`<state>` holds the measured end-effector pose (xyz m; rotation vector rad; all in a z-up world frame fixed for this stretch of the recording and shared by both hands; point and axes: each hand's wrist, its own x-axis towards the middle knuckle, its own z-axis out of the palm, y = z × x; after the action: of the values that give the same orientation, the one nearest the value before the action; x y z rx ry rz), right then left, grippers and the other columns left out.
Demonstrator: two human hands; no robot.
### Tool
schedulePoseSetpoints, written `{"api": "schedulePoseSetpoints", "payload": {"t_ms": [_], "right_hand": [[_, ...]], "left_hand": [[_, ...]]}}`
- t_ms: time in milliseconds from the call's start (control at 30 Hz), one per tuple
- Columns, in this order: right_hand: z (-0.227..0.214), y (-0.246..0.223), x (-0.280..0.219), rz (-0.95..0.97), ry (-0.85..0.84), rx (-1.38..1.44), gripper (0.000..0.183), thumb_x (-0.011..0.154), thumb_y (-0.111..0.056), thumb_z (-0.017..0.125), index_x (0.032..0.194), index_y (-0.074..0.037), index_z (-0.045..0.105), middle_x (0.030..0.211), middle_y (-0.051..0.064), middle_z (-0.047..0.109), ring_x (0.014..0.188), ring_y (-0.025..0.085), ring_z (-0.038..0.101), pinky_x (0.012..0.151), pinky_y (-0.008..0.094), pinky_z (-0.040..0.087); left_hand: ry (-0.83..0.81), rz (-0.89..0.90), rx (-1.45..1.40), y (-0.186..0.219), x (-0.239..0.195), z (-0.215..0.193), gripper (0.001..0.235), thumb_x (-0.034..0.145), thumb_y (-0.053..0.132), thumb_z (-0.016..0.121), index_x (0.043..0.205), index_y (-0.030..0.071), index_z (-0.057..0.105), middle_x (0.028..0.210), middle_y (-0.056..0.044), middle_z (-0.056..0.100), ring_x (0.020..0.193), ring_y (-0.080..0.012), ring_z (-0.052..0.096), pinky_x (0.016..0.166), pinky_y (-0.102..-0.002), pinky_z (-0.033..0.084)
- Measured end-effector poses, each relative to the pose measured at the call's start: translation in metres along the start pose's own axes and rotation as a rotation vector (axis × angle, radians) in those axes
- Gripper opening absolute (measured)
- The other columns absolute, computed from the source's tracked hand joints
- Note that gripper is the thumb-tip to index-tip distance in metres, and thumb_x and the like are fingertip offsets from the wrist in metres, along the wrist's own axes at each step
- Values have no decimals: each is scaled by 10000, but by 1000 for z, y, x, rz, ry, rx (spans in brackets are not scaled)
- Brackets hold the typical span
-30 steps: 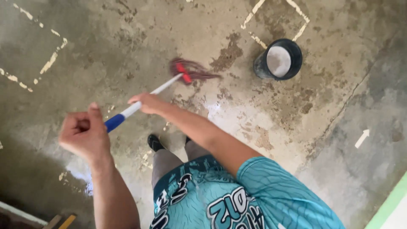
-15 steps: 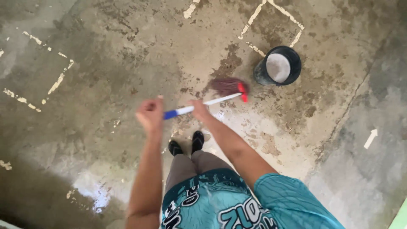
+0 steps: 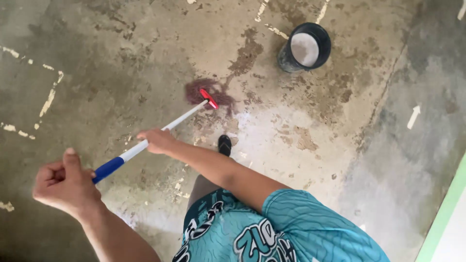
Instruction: Mop the concrete floor using a mop and bucket.
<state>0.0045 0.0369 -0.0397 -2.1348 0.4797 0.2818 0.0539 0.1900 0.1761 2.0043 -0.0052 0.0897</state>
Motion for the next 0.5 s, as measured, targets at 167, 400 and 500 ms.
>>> {"api": "schedulePoseSetpoints", "payload": {"t_ms": [167,400,500], "right_hand": [[-9,75,-18,128,118,77,420,807,-181,706,1222,-248,710,1124,79,754,1099,312,685,948,520,486],[-48,225,-48,200,436,69,502,743,-110,778,1235,-193,723,1158,117,726,1084,317,681,933,412,549],[-7,225,-29,196,419,85,441,728,-93,739,1152,-212,766,1194,77,750,1098,298,703,941,398,563]], "left_hand": [[-220,71,-77,-11,-6,58,206,1008,36,803,856,27,666,709,-56,651,562,-113,622,478,-264,459],[-402,161,-274,-41,-80,172,299,919,140,839,741,39,623,658,29,590,607,-50,506,540,-245,404],[-409,232,-79,-37,-53,144,322,930,182,878,763,28,649,665,24,593,624,-64,517,573,-247,436]]}}
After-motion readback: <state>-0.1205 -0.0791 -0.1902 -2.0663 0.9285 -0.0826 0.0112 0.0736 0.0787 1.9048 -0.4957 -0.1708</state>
